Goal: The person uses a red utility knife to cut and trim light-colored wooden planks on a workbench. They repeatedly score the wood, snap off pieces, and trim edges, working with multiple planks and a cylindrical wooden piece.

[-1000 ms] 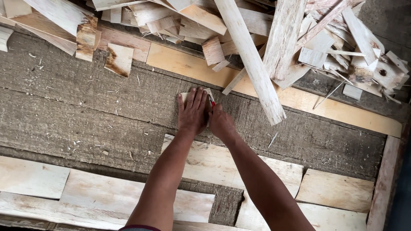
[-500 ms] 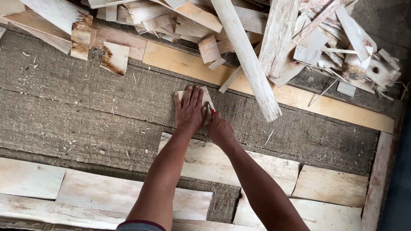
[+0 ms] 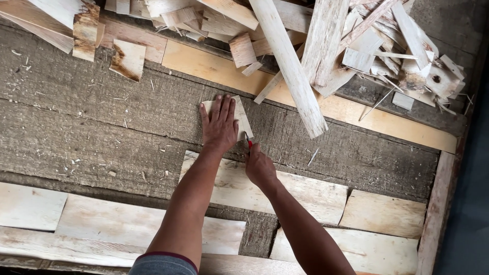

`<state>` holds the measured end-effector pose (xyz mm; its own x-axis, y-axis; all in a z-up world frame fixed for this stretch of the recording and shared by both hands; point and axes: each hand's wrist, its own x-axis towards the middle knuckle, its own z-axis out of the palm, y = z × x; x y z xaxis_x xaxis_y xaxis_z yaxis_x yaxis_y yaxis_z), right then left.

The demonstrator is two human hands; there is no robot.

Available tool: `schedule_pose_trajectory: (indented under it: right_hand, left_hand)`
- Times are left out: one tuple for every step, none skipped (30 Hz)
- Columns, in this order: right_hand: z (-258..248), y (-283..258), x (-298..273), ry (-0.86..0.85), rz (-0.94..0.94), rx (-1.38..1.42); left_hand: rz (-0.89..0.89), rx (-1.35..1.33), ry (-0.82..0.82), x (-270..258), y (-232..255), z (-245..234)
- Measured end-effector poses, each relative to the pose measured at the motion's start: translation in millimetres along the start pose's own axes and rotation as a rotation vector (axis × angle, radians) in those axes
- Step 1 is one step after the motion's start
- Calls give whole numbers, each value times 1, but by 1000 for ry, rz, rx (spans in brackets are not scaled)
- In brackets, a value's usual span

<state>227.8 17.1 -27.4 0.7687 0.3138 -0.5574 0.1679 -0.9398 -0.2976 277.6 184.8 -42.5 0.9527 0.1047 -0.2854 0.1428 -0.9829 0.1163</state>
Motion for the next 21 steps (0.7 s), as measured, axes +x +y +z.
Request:
schedule_pose_trajectory:
  right_hand:
    - [-2, 0, -4, 1, 0, -2]
    - [-4, -1, -8, -14, 9, 16]
    - [-6, -2, -11, -27, 17, 36]
    - [-3, 0, -13, -24, 16, 36]
    - [0, 3, -14, -17, 6, 6]
    - [2, 6, -15, -10, -4, -24]
    - [0, 6, -20, -11, -2, -25]
    - [-3, 6, -25, -22, -4, -19]
    - [-7, 4, -25, -29, -12, -13]
    - [-8, 8, -23, -24, -16, -16]
    - [-4, 11, -24, -42, -8, -48]
    - [-1, 14, -25, -60, 0, -81]
    - [-3, 15, -27, -57, -2, -83]
    - [-5, 15, -30, -79, 6, -83]
    - [-7, 18, -32, -103, 15, -88]
    - [-11, 17, -35, -100, 14, -96]
    - [-15, 15, -36, -55, 17, -43]
    - [-18, 13, -37, -11, 20, 11]
    - [-22, 8, -28, -17, 16, 6]
    - [-25, 3, -18, 43, 9, 47]
    - [-29, -3, -7, 107, 0, 91]
  left_hand:
    - [0, -1, 1, -1, 1, 0]
    - [0, -6, -11, -1, 1, 0]
    - [0, -8, -22, -1, 1, -1]
    - [0, -8, -19, -1, -1, -3]
    - [5, -5, -33, -1, -1, -4]
    - [10, -3, -47, -1, -1, -6]
    - [11, -5, -47, -3, 0, -6]
    - [17, -9, -53, -5, 0, -7]
    - [19, -11, -51, -4, -1, -10]
    - [17, -11, -45, 0, -1, -12]
    - [21, -15, -58, -1, -1, -12]
    - [24, -19, -70, -2, -2, -11]
    - [23, -20, -66, 0, -4, -12]
    - [24, -11, -77, 1, -6, -13]
    - [24, -9, -87, 3, -5, -13]
    - [21, -16, -82, -1, -3, -17]
    - [20, -20, -104, -4, -2, -23]
    - [19, -25, -126, -6, -2, -28]
    - [12, -29, -130, -5, -2, -26]
    - [9, -43, -128, -4, -2, -24]
    - [7, -52, -123, -1, -3, -23]
